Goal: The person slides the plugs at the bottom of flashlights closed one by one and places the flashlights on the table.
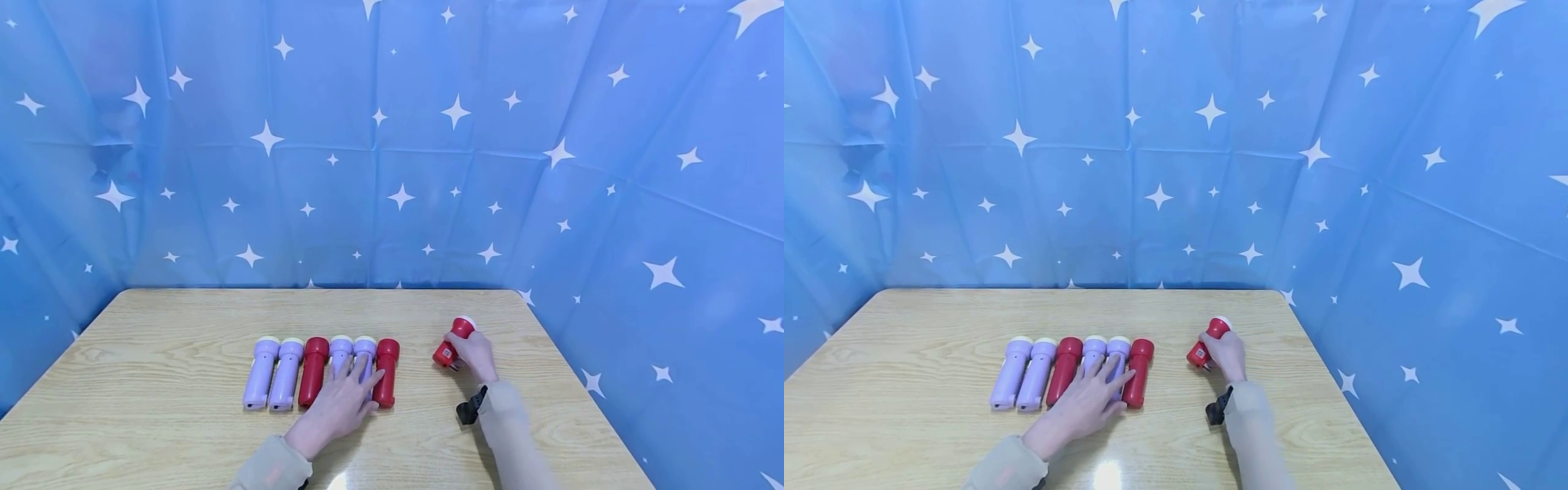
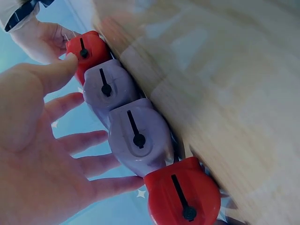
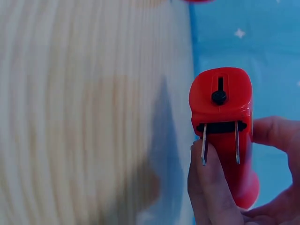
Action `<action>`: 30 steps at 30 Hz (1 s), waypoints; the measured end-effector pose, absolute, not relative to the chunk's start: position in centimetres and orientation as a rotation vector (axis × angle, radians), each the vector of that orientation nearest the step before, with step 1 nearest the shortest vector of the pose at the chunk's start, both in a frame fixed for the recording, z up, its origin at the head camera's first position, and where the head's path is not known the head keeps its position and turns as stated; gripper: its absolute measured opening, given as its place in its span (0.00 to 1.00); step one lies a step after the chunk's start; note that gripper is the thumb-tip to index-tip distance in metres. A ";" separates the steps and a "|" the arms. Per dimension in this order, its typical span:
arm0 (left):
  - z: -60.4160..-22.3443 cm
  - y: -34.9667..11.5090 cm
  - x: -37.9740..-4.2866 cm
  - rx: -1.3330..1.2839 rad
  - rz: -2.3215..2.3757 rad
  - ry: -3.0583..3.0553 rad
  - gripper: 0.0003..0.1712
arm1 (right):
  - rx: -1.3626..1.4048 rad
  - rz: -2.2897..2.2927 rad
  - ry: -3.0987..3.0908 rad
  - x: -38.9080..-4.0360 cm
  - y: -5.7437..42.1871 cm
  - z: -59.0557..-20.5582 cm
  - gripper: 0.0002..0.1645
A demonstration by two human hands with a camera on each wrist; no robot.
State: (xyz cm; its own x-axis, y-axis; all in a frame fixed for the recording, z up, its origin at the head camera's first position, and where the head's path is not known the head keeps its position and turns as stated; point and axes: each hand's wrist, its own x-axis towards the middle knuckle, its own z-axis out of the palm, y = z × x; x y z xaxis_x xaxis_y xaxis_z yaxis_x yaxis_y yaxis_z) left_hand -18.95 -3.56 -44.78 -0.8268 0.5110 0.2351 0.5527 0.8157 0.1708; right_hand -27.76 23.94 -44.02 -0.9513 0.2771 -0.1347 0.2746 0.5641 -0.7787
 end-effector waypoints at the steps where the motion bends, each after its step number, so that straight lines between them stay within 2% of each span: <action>1: -44.8 -3.5 -19.0 -0.827 -0.345 -2.823 0.31 | -0.475 1.369 -2.778 -27.6 23.6 -43.9 0.23; 8: -44.8 -3.4 -19.3 -0.790 -0.298 -2.773 0.30 | -0.381 1.295 -2.793 -26.7 20.8 -42.9 0.21; 30: -44.1 -1.9 -19.6 -0.733 -0.394 -2.508 0.29 | -0.205 1.386 -2.748 -23.8 15.2 -40.8 0.24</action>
